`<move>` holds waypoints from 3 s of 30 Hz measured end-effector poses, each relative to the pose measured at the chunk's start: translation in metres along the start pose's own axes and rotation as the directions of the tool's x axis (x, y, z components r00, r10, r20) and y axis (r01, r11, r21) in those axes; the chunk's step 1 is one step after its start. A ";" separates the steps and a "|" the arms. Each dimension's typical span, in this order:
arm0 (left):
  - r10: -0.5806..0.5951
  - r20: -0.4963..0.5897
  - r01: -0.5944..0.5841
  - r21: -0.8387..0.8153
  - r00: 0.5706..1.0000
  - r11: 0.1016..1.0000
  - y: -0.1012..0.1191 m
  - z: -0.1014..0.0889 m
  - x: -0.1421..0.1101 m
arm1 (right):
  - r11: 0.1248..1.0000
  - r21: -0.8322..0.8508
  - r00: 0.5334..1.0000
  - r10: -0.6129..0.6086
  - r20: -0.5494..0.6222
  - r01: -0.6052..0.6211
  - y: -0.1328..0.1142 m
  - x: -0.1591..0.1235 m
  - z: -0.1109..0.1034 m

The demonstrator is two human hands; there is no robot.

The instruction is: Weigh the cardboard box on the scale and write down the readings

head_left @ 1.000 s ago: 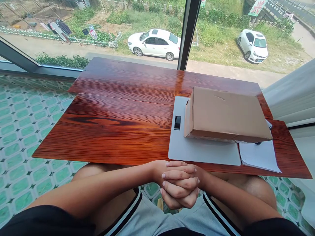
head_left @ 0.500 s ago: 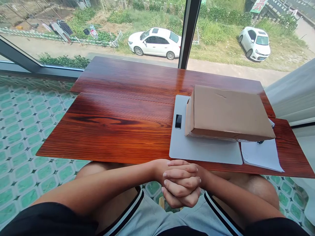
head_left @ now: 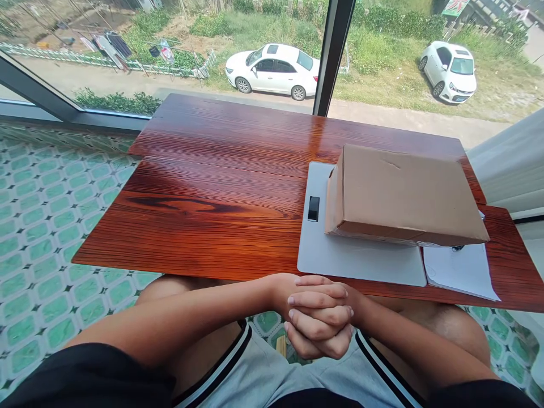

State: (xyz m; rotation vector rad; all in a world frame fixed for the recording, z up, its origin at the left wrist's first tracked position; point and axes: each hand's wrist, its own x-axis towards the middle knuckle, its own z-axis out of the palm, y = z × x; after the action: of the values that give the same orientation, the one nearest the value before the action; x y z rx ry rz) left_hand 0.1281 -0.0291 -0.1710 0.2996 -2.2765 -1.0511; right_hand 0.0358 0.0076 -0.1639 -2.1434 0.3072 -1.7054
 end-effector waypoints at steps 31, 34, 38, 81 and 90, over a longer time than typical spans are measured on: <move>-0.001 -0.039 0.001 0.017 0.999 1.000 0.007 -0.006 0.009 | 1.000 -0.006 1.000 0.015 -0.015 -0.015 -0.002 -0.001 0.003; 0.042 -0.028 -0.042 0.006 0.999 0.999 0.007 -0.005 0.010 | 1.000 -0.008 1.000 0.007 -0.017 -0.007 -0.002 -0.001 0.002; 0.045 -0.013 -0.045 0.005 0.999 0.999 0.007 -0.005 0.011 | 1.000 0.016 0.999 0.020 0.025 -0.020 -0.001 0.000 -0.001; -0.348 -0.104 0.356 0.068 0.932 0.932 0.070 -0.004 -0.040 | 0.999 -0.018 0.995 0.040 0.088 -0.039 -0.004 0.000 -0.008; -0.081 0.214 0.056 0.122 0.974 0.991 0.018 -0.023 -0.003 | 0.999 -0.030 0.997 0.014 0.078 -0.011 -0.005 0.004 -0.008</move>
State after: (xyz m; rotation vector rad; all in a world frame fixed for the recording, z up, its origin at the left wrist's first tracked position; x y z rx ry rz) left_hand 0.1457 -0.0301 -0.1477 0.3253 -2.5460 -1.0328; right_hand 0.0283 0.0094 -0.1569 -2.2180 0.3248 -1.6150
